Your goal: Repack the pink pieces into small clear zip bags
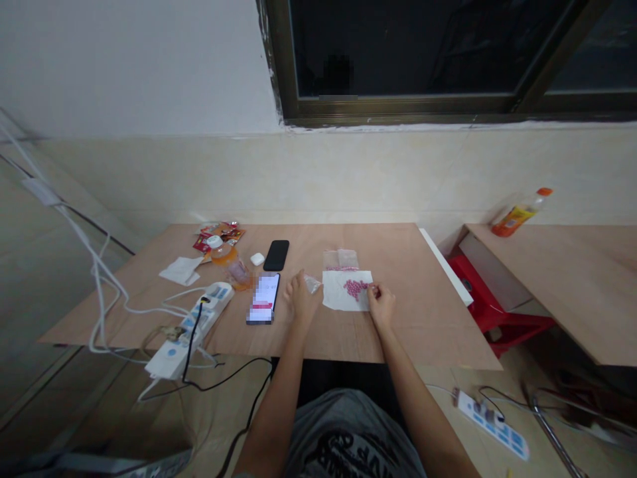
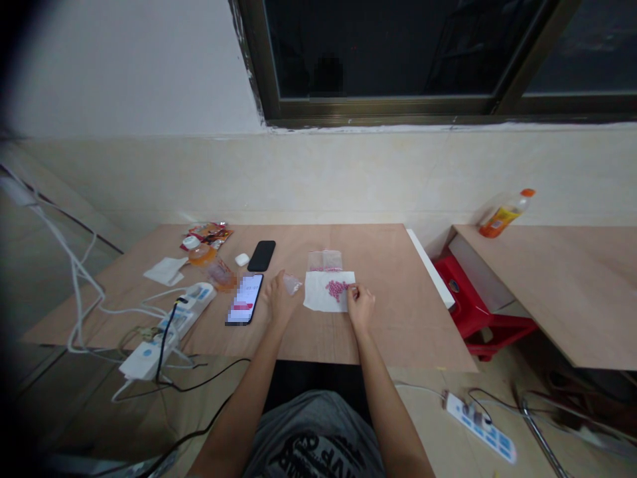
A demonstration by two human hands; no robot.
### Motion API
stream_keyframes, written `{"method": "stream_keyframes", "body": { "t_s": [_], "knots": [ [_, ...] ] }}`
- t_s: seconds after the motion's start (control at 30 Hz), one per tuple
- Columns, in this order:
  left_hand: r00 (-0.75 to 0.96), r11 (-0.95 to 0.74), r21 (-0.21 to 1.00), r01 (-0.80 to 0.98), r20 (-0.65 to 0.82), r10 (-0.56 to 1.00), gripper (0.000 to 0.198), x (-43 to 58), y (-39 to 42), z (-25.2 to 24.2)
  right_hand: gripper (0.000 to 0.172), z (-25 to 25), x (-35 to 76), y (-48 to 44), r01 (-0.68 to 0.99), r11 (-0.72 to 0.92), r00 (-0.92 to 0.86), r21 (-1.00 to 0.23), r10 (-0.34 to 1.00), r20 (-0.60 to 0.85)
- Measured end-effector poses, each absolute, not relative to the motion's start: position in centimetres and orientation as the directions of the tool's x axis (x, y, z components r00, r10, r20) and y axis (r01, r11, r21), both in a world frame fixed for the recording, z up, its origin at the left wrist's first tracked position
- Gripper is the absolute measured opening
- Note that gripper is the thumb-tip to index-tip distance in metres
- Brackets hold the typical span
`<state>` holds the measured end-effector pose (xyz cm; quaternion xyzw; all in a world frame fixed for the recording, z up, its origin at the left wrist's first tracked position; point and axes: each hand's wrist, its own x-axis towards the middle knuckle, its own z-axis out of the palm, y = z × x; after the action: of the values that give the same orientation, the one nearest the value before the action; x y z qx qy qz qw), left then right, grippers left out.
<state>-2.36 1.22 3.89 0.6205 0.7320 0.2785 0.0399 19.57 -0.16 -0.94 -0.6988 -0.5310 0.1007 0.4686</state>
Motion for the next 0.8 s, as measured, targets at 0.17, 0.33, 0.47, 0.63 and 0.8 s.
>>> {"method": "stream_keyframes", "body": {
  "t_s": [0.17, 0.33, 0.47, 0.63, 0.8],
  "knots": [
    [-0.096, -0.081, 0.5, 0.862, 0.319, 0.943, 0.064, -0.8, 0.5, 3.2, 0.034, -0.9, 19.6, -0.1, 0.656, 0.0, 0.394, -0.755, 0.853, 0.342],
    [0.006, -0.217, 0.558, 0.801, 0.356, 0.935, 0.061, 0.9, 0.1, 1.6, 0.031, -0.6, 19.7, -0.2, 0.675, 0.018, 0.316, -0.737, 0.896, 0.312],
    [0.021, -0.247, 0.62, 0.745, 0.348, 0.937, 0.059, 1.6, 0.0, 0.7, 0.023, -0.2, 19.2, -0.7, 0.773, 0.028, 0.195, -0.634, 0.94, 0.279],
    [0.025, -0.241, 0.687, 0.685, 0.309, 0.951, 0.06, 1.8, 0.0, 0.2, 0.017, 0.1, 18.6, -1.6, 0.852, 0.021, 0.136, -0.523, 0.956, 0.26],
    [0.046, -0.273, 0.716, 0.642, 0.32, 0.946, 0.061, 1.6, 0.2, -0.1, 0.018, 0.0, 18.7, -2.1, 0.869, 0.014, 0.121, -0.495, 0.963, 0.239]
  ]
}}
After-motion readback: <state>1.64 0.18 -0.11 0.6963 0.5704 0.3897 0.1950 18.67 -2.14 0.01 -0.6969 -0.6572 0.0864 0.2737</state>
